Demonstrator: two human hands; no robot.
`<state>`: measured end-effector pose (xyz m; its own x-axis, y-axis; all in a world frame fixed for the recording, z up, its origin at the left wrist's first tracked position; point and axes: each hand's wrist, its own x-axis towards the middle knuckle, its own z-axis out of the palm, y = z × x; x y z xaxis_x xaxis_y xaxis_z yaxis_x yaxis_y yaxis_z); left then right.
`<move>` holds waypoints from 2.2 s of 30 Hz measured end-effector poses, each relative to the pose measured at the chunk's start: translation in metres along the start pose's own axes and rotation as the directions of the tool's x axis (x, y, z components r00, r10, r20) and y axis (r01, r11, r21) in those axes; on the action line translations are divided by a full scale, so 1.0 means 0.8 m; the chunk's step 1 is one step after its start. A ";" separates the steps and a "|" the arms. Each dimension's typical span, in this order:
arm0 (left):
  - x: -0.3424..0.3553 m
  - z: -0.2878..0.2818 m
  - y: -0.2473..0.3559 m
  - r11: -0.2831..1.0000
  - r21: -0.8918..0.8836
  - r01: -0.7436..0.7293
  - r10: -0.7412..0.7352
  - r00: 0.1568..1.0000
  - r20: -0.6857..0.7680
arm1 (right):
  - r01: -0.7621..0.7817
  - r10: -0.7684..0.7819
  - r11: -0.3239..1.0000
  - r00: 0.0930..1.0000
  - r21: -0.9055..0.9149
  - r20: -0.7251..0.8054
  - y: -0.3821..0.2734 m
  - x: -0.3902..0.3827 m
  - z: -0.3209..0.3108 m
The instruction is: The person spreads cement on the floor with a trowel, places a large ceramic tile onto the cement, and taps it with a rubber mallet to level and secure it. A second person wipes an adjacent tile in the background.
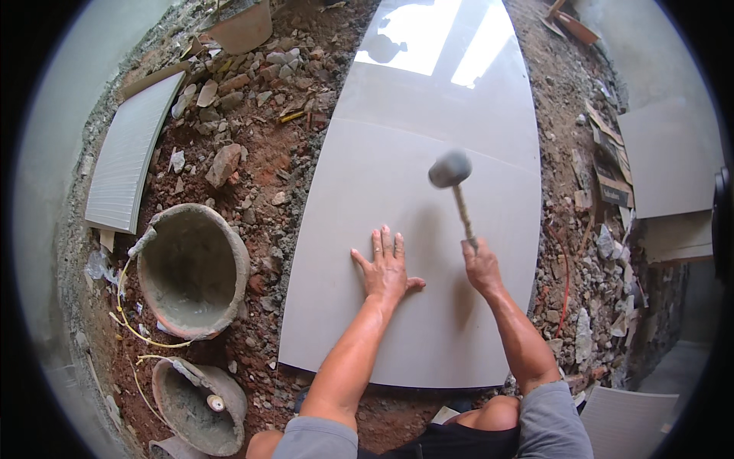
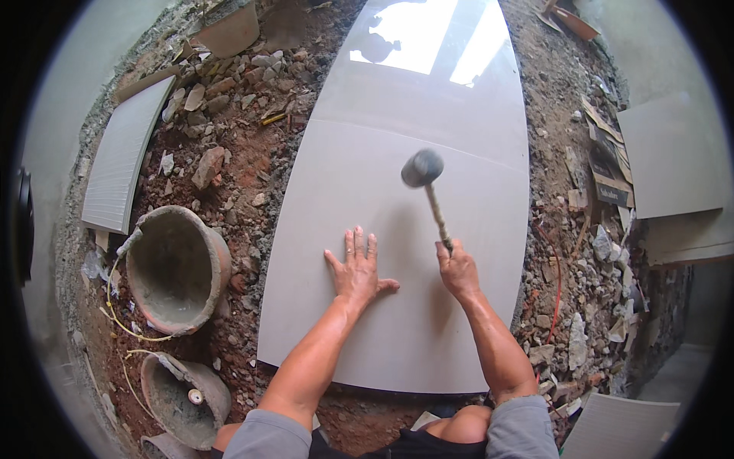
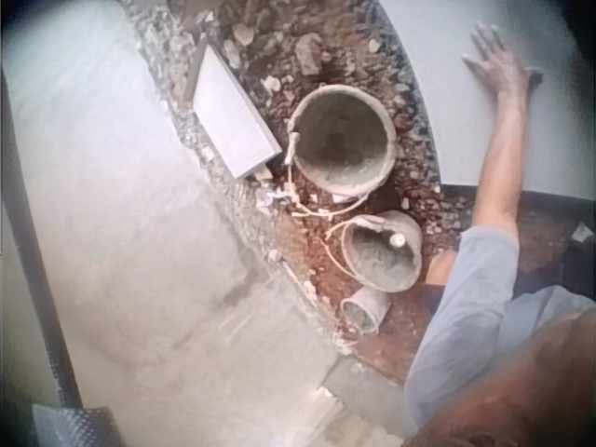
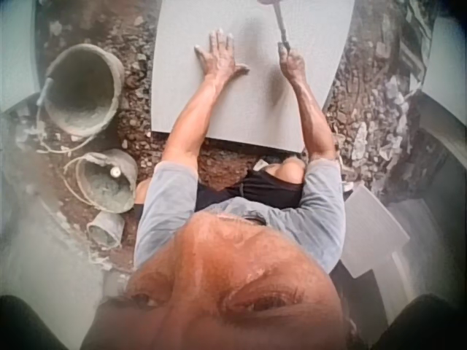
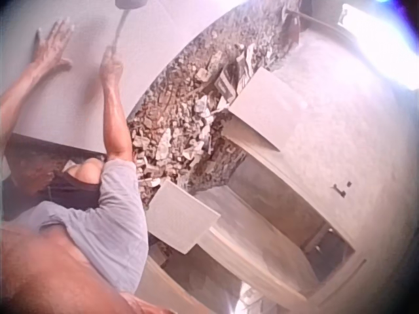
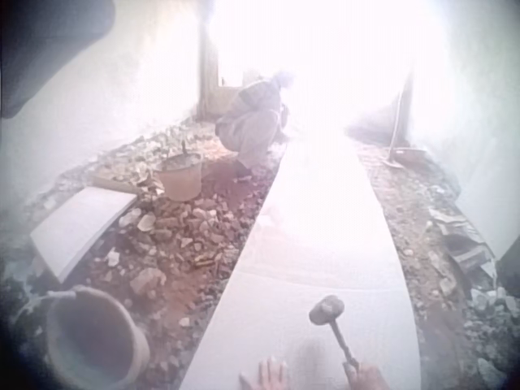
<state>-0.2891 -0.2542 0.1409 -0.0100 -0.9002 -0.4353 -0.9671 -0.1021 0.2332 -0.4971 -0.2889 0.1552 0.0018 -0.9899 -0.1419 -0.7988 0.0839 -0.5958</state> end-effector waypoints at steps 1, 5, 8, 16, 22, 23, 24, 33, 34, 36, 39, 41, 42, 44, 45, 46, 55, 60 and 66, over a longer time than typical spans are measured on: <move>-0.001 0.000 0.000 1.000 0.003 -0.001 0.001 1.000 0.007 | 0.026 -0.026 1.000 0.999 0.013 -0.034 0.003 -0.002 0.001; 0.000 0.000 0.000 1.000 -0.006 -0.005 0.005 1.000 0.014 | 0.221 -0.227 0.974 0.946 -0.050 -0.230 0.009 -0.001 -0.001; 0.000 0.003 0.000 1.000 0.010 -0.012 0.012 1.000 -0.008 | 0.179 -0.228 0.935 0.964 -0.305 -0.136 0.008 -0.001 -0.005; 0.004 0.010 -0.001 1.000 0.001 -0.018 0.018 0.999 -0.029 | 0.182 -0.193 0.977 0.976 -0.111 -0.097 -0.003 -0.015 -0.022; 0.006 0.011 0.001 1.000 0.019 -0.005 0.005 1.000 -0.013 | 0.010 -0.001 0.996 0.995 0.092 -0.100 0.015 -0.034 -0.033; 0.007 0.010 0.002 1.000 0.019 -0.008 0.009 1.000 -0.019 | 0.046 -0.028 0.990 0.990 0.134 -0.139 0.019 -0.038 -0.028; 0.007 0.010 0.002 1.000 0.026 -0.004 0.005 1.000 -0.014 | -0.043 0.051 0.992 0.997 0.115 -0.064 0.025 -0.045 -0.027; 0.009 0.005 0.006 0.996 0.088 0.024 -0.026 1.000 0.015 | -0.107 0.106 0.993 0.994 -0.046 -0.010 0.070 -0.100 -0.029; 0.008 0.004 0.007 0.995 0.095 0.016 -0.017 1.000 0.006 | -0.164 0.169 0.980 0.985 -0.117 0.038 0.073 -0.106 -0.031; 0.010 0.002 0.009 0.997 0.081 0.021 -0.022 1.000 0.007 | -0.150 0.151 0.988 0.989 -0.028 0.005 0.079 -0.116 -0.036; 0.006 -0.002 0.012 0.998 0.061 0.033 -0.035 0.999 0.033 | -0.206 0.208 0.977 0.978 -0.056 0.027 0.084 -0.137 -0.040; 0.005 -0.004 0.014 0.998 0.047 0.049 -0.051 0.998 0.039 | -0.268 0.274 0.960 0.958 -0.076 0.084 0.089 -0.152 -0.041; 0.005 -0.006 0.016 0.998 0.044 0.048 -0.050 0.998 0.048 | -0.262 0.262 0.965 0.963 -0.011 0.055 0.091 -0.161 -0.042; 0.004 -0.006 0.017 0.997 0.053 0.052 -0.054 0.998 0.045 | -0.254 0.252 0.962 0.967 0.098 0.034 0.100 -0.187 -0.045; 0.004 -0.007 0.018 0.997 0.058 0.051 -0.054 0.997 0.057 | -0.270 0.268 0.957 0.963 0.105 0.039 0.103 -0.202 -0.046; 0.003 -0.007 0.018 0.996 0.065 0.059 -0.063 0.996 0.062 | -0.264 0.262 0.957 0.965 0.120 0.033 0.105 -0.219 -0.047; 0.003 -0.010 0.020 0.993 0.088 0.083 -0.087 0.995 0.043 | -0.390 0.382 0.914 0.920 0.115 0.086 0.128 -0.305 -0.042; 0.007 -0.003 0.018 0.991 0.112 0.078 -0.080 0.997 0.017 | -0.420 0.406 0.901 0.905 0.107 0.130 0.129 -0.302 -0.043; 0.042 -0.039 -0.028 0.994 0.080 -0.074 0.051 0.964 0.260 | -0.419 0.407 0.906 0.903 0.066 0.139 0.124 -0.303 -0.041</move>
<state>-0.2595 -0.2951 0.1482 -0.1255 -0.7630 -0.6341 -0.9808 -0.0007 0.1949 -0.5964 -0.0449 0.1569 -0.2403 -0.8435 -0.4805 -0.6847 0.4981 -0.5320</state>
